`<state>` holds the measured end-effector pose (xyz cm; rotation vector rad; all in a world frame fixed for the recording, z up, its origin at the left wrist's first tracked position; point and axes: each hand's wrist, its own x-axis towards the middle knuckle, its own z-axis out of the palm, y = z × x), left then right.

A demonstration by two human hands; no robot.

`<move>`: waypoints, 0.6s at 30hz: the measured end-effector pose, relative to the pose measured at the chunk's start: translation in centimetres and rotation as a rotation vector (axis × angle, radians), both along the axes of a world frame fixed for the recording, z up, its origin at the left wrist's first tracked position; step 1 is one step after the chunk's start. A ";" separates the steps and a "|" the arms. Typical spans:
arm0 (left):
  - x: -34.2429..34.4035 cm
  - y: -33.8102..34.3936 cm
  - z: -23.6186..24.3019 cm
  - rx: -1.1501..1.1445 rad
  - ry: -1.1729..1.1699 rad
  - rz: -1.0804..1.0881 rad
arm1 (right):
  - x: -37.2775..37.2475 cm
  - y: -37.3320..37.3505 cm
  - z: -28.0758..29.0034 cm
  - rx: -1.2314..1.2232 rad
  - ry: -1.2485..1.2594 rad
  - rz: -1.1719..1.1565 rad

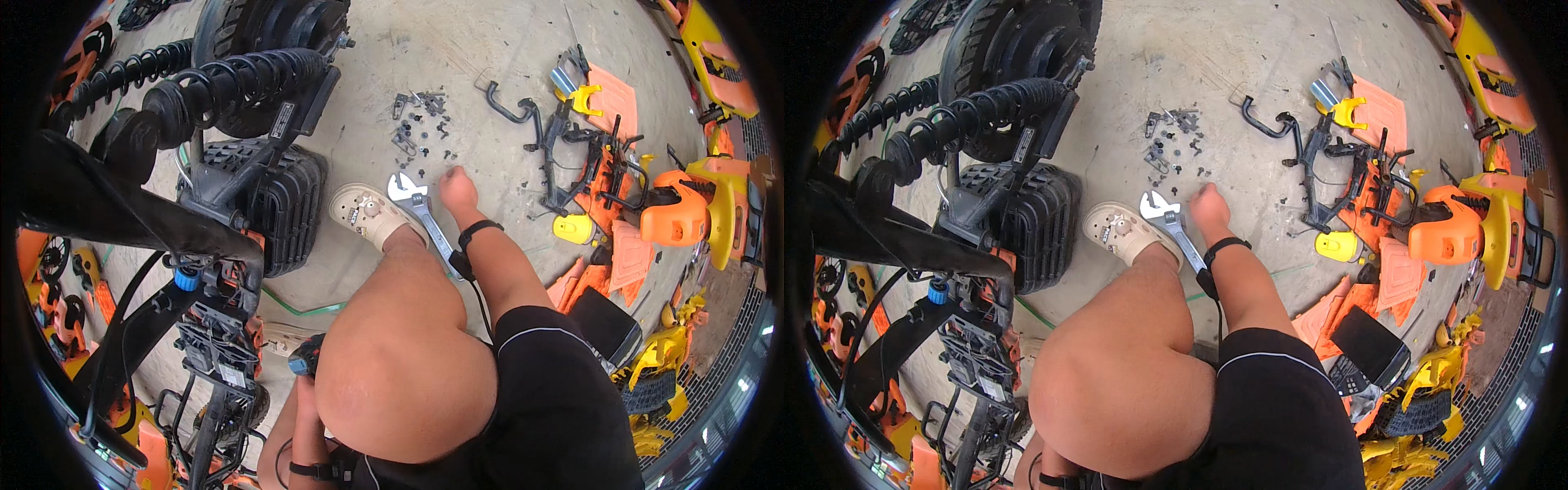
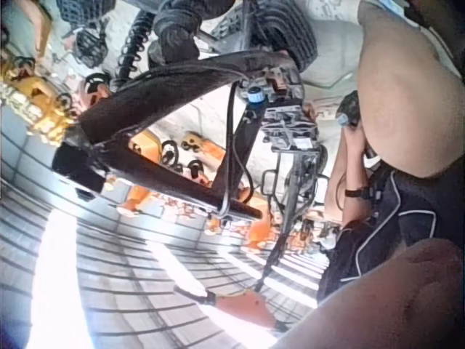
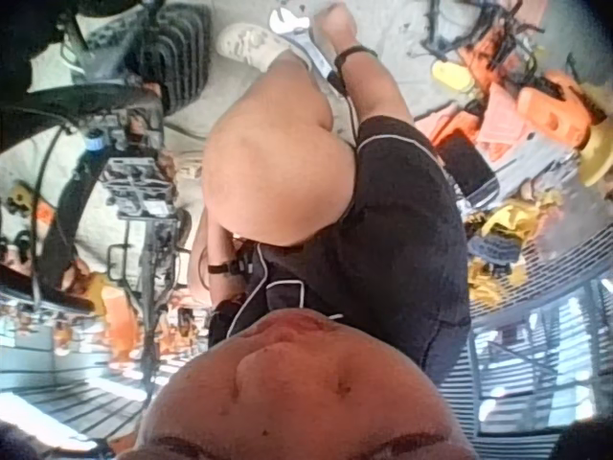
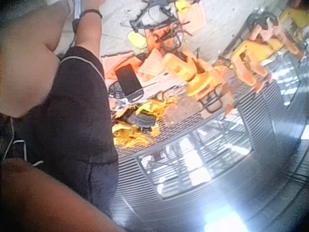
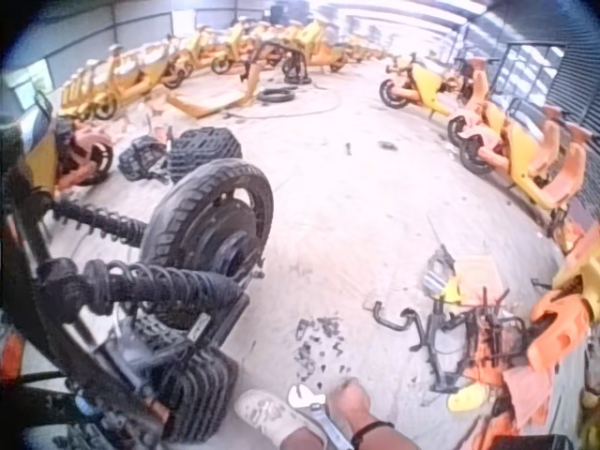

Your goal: The person uses a power drill to install screws into the frame of an electric scooter while sitting on the floor in a warehouse.

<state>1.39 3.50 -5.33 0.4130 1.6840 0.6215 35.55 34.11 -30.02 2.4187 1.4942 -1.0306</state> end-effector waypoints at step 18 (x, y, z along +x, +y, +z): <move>1.5 -1.4 -0.6 -0.039 0.041 0.006 | 0.0 10.1 0.6 0.054 -0.018 0.006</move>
